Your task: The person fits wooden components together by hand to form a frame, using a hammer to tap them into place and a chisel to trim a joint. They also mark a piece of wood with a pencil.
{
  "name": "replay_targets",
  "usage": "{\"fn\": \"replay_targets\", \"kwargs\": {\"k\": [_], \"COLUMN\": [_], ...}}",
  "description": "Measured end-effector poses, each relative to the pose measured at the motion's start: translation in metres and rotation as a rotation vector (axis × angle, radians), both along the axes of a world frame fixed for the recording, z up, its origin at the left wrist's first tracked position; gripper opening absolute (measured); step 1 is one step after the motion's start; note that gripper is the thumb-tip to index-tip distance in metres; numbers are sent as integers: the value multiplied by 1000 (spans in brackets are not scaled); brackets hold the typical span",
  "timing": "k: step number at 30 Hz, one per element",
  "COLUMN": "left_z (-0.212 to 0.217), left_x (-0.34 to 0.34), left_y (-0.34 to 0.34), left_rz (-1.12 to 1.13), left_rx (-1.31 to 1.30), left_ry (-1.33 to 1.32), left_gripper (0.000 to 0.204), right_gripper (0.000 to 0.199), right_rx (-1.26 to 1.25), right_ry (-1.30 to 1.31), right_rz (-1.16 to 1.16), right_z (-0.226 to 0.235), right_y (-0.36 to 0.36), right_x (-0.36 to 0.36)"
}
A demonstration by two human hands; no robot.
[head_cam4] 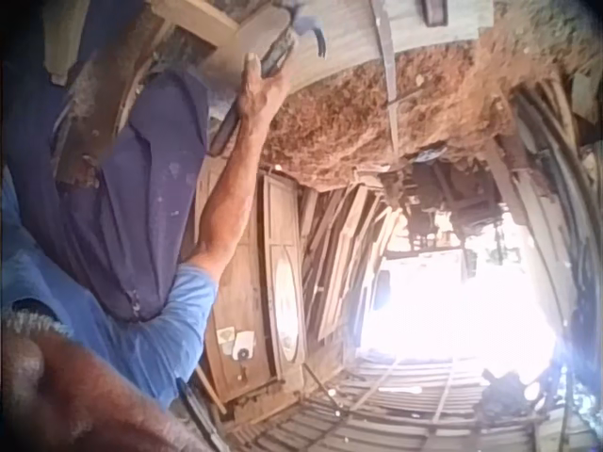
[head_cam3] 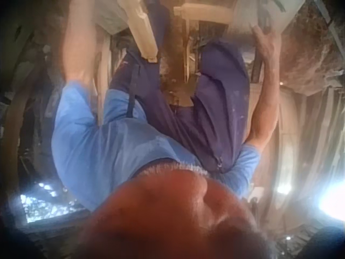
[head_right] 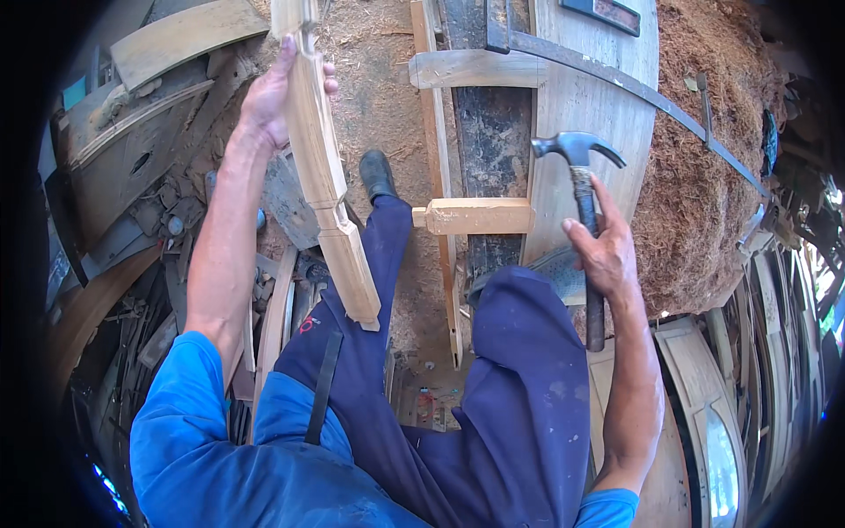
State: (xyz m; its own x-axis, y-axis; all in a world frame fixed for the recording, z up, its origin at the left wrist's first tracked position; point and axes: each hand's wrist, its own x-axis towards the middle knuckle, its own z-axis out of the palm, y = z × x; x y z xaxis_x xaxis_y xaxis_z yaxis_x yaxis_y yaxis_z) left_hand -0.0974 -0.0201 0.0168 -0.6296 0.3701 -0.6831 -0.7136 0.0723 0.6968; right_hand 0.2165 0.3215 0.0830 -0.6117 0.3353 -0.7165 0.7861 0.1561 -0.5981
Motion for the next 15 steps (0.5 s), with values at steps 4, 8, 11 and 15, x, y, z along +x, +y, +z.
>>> {"fn": "replay_targets", "kwargs": {"k": [4, 8, 11, 15], "left_z": [19, 35, 56, 68], "left_x": [-17, -17, -11, 4], "left_y": [53, 114, 156, 204], "left_rz": [-53, 33, 29, 14], "left_rx": [222, 316, 182, 336], "left_ry": [-7, -54, 72, -97], "left_gripper": [60, 59, 58, 57], "right_gripper": [67, 54, 53, 85], "right_rx": [364, 559, 665, 345], "right_ry": [20, 169, 302, 390], "right_rz": [309, 415, 426, 259], "right_z": [-30, -37, -15, 27], "right_y": [43, 45, 26, -34], "right_x": [28, 29, 12, -24]}}
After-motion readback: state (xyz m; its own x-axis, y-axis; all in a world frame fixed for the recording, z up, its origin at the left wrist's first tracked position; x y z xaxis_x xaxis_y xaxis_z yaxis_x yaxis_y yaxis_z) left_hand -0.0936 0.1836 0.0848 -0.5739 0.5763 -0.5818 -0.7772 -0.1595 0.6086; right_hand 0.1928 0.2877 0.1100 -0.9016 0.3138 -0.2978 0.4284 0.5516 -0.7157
